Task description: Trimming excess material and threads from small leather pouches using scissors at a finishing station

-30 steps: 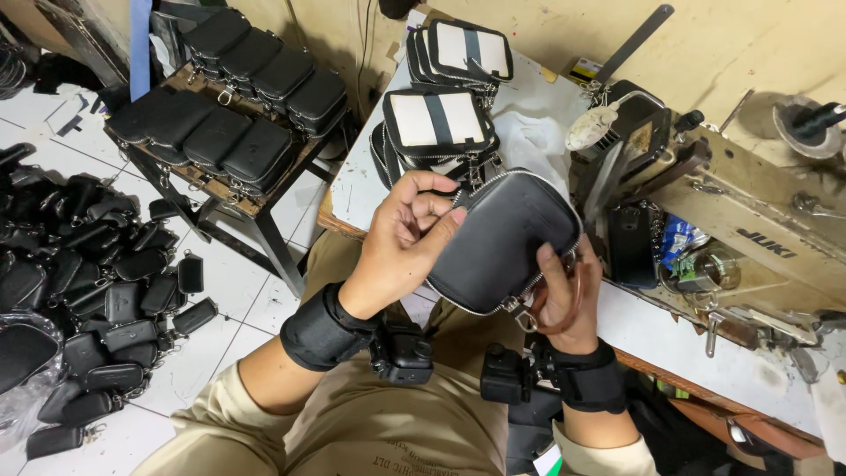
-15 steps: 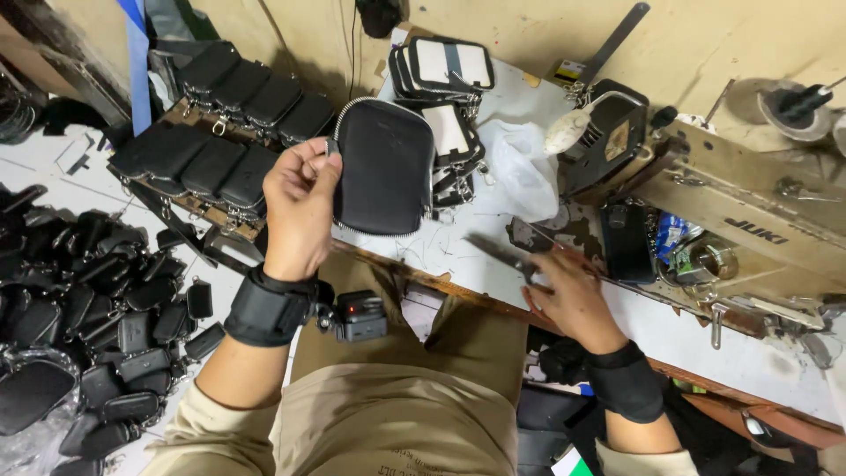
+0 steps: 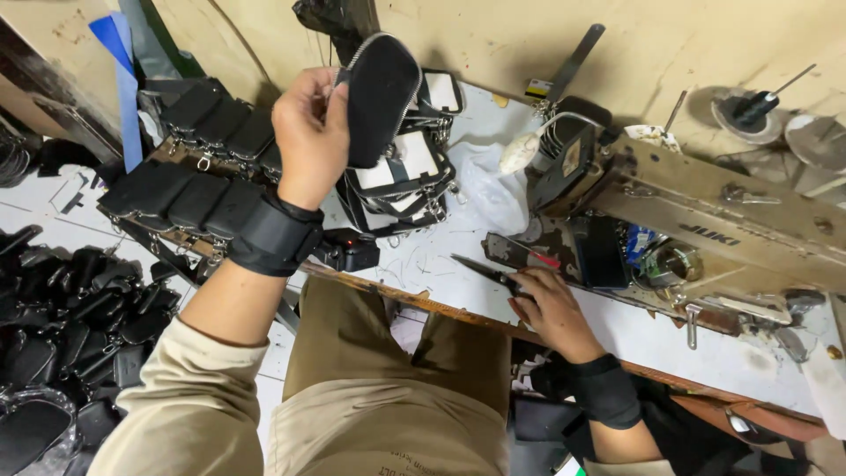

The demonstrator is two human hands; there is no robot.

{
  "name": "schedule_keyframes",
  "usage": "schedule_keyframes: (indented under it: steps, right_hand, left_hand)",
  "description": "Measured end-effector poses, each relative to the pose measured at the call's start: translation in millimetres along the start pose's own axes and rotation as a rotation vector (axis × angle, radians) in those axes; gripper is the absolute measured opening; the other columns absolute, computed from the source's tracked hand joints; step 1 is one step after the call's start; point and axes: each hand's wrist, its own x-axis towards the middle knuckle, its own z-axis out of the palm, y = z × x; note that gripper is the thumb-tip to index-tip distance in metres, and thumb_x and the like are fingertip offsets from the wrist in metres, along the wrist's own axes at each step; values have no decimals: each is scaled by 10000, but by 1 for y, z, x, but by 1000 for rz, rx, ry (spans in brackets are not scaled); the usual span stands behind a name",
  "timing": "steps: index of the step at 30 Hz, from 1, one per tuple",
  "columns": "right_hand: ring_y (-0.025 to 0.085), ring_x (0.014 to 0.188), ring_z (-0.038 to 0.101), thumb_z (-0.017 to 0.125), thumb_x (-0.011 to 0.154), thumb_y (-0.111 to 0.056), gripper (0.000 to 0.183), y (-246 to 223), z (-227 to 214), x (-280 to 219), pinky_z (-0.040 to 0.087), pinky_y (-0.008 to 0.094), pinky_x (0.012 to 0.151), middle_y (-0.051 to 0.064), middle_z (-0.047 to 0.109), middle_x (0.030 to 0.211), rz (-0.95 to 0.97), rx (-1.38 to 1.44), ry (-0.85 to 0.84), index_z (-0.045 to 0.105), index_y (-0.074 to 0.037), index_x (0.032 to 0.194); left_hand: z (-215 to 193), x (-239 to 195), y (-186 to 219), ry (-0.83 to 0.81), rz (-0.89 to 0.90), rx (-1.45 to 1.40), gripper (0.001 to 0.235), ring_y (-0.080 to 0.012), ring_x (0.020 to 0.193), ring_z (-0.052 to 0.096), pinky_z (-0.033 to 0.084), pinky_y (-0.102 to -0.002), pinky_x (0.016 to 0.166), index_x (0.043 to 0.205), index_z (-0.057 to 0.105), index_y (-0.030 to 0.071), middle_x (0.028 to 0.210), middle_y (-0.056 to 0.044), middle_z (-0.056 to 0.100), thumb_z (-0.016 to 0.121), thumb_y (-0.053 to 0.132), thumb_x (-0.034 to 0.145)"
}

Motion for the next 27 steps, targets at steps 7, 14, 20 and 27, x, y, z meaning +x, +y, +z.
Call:
schedule_keyframes:
  steps: [7,14,20,27]
  right_hand:
    - [397,1129,614,620,970,-168,432,2,3,-3,501,494,956,124,637,1218,64,6,30,616,-162,1402]
    - [380,1181,601,630,966,-191,479,1,-1,-2,477,501,1002,106,625,1257,133,21,-21,596,-217,1444]
    - [423,1177,598,620,974,-209,476,8,6,2,467,535,1032,151,622,1240,114,-2,10,595,-218,1449]
    - [434,1185,584,601,990,-231,454,-2,-2,0,440,563,1046,160,607,1266,158,67,1,609,-246,1444]
  left_hand:
    - [40,-47,-8,-317,555,687,103,-231,878,670,545,-323,770,1056,657,159,943,4,618,619,109,975]
    - [34,-101,-6,-616,361,693,230,-338,1127,681,572,-385,909,1127,713,57,1065,-137,714,676,103,905]
    - [3,-77,13,-650,195,603,272,-367,1164,669,553,-412,969,1136,719,25,1113,-174,721,700,189,920]
    - [-35,-56,25,-563,-39,575,299,-372,1118,686,576,-439,906,1170,717,31,1110,-169,730,707,178,911]
